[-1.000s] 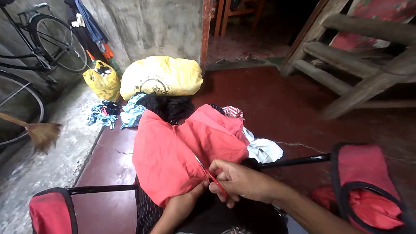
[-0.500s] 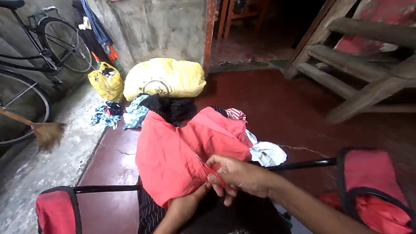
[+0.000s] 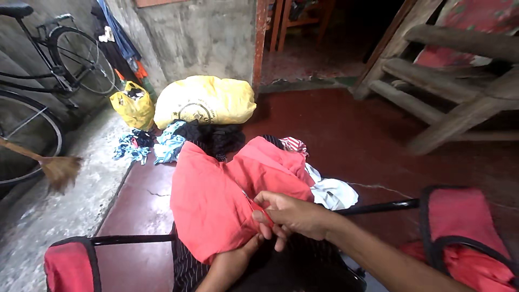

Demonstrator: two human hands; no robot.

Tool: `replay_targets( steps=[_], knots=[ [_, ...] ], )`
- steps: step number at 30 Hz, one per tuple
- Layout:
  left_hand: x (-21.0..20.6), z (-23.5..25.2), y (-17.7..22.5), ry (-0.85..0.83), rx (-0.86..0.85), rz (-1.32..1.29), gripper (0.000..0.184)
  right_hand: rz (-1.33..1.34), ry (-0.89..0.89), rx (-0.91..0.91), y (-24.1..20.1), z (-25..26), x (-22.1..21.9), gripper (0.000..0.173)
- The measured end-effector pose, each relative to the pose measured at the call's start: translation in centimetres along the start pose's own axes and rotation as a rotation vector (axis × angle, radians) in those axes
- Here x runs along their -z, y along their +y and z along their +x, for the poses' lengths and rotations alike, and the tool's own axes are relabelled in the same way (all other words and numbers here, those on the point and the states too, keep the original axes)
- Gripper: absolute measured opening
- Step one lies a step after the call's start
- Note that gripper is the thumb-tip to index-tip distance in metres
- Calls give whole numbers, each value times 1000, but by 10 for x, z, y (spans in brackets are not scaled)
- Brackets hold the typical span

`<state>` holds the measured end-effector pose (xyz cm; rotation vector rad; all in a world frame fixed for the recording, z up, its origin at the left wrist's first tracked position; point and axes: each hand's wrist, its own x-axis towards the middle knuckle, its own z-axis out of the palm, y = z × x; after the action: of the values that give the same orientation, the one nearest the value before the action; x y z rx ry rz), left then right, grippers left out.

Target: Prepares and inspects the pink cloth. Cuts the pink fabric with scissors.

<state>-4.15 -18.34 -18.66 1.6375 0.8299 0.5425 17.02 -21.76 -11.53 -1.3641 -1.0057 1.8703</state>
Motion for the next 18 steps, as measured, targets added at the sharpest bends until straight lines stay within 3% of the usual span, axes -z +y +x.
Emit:
replay_targets(
  steps=[18],
  knots=[
    [1,-3,3,28,42,61,27,55,13,-22,-9,26,9,27]
  ],
)
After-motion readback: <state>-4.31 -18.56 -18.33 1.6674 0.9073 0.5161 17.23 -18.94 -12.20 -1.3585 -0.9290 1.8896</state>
